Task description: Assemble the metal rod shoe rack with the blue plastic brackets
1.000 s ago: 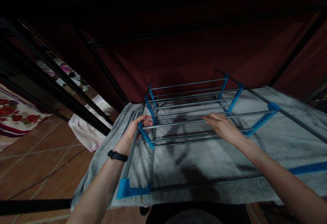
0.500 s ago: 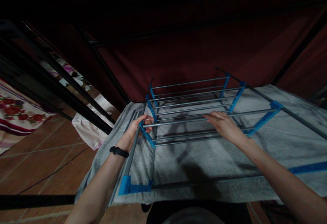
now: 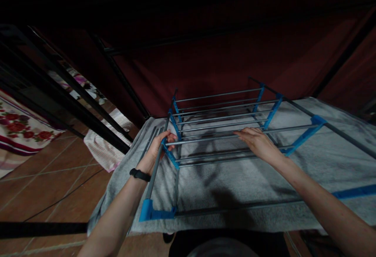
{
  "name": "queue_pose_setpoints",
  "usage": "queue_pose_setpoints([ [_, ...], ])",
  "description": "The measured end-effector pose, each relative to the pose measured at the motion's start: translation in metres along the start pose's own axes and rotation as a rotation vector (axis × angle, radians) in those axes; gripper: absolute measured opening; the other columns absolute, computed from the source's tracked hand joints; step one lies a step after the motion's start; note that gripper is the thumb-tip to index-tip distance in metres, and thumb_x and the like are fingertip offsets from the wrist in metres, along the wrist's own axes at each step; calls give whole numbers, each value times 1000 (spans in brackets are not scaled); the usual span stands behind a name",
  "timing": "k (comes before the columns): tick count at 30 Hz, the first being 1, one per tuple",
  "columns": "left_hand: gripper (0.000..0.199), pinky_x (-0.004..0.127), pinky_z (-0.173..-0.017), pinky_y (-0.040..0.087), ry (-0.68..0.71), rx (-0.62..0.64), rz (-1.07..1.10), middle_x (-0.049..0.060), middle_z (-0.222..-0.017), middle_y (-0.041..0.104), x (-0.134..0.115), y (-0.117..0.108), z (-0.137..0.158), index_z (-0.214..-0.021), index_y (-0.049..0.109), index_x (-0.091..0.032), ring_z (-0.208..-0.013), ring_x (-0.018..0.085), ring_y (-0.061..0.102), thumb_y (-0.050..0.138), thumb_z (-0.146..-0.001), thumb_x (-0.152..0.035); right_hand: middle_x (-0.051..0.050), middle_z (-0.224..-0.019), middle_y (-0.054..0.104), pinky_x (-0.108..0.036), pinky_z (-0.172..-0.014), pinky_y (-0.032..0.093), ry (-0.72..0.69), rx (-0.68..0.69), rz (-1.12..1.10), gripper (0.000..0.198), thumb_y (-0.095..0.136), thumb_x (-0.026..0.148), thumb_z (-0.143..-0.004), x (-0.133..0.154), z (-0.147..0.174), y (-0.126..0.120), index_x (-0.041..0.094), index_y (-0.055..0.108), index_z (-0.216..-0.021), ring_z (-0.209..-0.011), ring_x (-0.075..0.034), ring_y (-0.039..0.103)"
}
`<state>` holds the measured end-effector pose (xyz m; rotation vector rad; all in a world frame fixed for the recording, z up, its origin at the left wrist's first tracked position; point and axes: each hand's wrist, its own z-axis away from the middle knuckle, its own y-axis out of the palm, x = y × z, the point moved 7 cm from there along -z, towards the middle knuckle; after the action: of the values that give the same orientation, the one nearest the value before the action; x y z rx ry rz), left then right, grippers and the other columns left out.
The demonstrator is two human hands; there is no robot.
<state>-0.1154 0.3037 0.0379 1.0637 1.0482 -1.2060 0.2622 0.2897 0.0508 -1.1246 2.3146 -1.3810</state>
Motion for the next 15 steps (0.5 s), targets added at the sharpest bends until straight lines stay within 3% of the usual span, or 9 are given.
queue_pose_setpoints([
  [15,33,25,-41,36,12,-41,10,4,-56,58,2,-4,-3,-75,68,-17,-48,13,51,61,-82,-49,-9,-108,73,-40,-88,54,-17,1,5,38,46,22,-104,-2,0,-1,26,71,-133,-98,-25,68],
])
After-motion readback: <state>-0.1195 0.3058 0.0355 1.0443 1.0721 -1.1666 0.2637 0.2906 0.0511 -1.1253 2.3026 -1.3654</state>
